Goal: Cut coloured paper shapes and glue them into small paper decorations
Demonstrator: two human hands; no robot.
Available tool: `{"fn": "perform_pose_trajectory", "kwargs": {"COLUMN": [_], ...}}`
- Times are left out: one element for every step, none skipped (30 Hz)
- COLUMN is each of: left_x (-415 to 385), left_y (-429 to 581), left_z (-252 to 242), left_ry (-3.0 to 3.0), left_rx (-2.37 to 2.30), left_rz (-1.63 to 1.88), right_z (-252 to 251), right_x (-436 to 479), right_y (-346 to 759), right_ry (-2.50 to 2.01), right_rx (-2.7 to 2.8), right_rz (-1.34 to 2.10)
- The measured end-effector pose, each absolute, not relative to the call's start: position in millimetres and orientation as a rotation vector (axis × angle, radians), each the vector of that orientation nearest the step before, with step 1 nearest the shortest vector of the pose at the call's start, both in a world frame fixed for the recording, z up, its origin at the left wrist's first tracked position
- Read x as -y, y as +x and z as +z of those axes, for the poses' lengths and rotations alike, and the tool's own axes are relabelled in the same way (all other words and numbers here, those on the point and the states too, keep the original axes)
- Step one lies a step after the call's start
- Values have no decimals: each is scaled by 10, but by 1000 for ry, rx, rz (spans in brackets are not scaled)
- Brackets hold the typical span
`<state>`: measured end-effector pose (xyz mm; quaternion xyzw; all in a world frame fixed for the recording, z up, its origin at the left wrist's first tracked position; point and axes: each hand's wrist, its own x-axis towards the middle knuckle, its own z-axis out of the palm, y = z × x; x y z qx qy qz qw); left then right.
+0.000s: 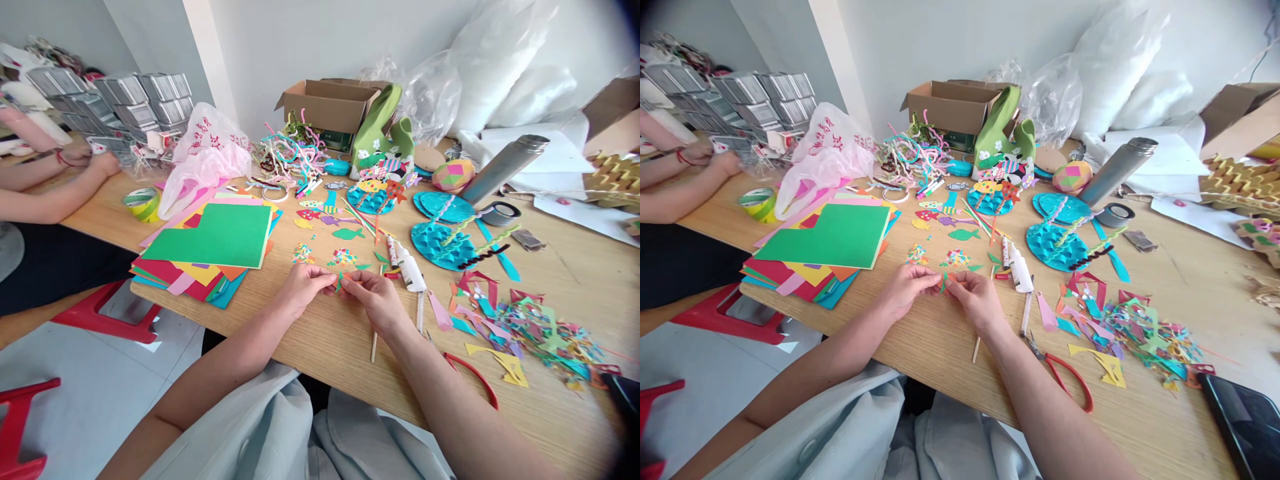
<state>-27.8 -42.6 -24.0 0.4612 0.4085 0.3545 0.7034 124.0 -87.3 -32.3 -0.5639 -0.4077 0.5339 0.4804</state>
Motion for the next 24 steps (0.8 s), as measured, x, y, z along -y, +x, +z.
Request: {"fn": "perform_pose_trajectory", "kwargs": {"left_x": [425, 424, 424, 423, 422, 422, 421, 420, 420, 420, 420, 421, 422, 423, 424, 425, 425, 426, 427, 427, 428, 428, 428, 428], "left_y": [-278, -276, -275, -274, -273, -273, -273, -273, -274, -275, -275, -276, -276, -276, -276, -276, -275, -275, -275, -275, -275, -276, -278, -279], "left_z": [-241, -243, -246, -249, -253, -256, -258, -260, -261, -260, -259, -256, -254, -251, -249, -248, -247, -248, -249, -251, -253, -255, -256, -258], "left_ry": [1025, 1022, 1019, 1016, 1014, 1013, 1012, 1011, 1009, 1008, 1007, 1006, 1005, 1005, 1005, 1006, 1008, 1009, 1009, 1009, 1007, 1003, 998, 995], "left_rx": [-909, -908, -907, -906, -905, -903, -903, -904, -906, -907, -908, -909, -909, -909, -909, -909, -910, -910, -909, -908, -907, -905, -902, -898], "left_rz": [790, 792, 792, 792, 791, 790, 789, 790, 791, 792, 792, 790, 788, 786, 787, 788, 789, 790, 790, 789, 788, 787, 786, 781], "right_z": [-323, -323, -322, -322, -323, -325, -328, -331, -335, -339, -343, -346, -349, -351, -352, -352, -352, -352, -352, -352, -352, -352, -352, -351], "right_x": [873, 873, 874, 875, 876, 878, 880, 882, 884, 885, 885, 884, 883, 881, 879, 877, 876, 874, 874, 873, 872, 872, 873, 873], "right_y": [1240, 1239, 1238, 1238, 1239, 1240, 1242, 1245, 1247, 1249, 1251, 1252, 1252, 1252, 1251, 1251, 1251, 1250, 1250, 1251, 1251, 1251, 1251, 1250], "right_ry": [-1379, -1380, -1379, -1377, -1374, -1371, -1365, -1359, -1352, -1346, -1342, -1340, -1338, -1338, -1339, -1340, -1341, -1345, -1350, -1355, -1359, -1362, -1361, -1355], "right_rx": [997, 998, 997, 995, 993, 992, 990, 989, 989, 989, 988, 987, 985, 982, 981, 983, 987, 994, 999, 1003, 1002, 998, 993, 988], "right_rz": [1298, 1295, 1294, 1294, 1295, 1297, 1299, 1304, 1309, 1315, 1319, 1322, 1323, 1322, 1321, 1318, 1315, 1312, 1310, 1308, 1305, 1303, 1304, 1305]}}
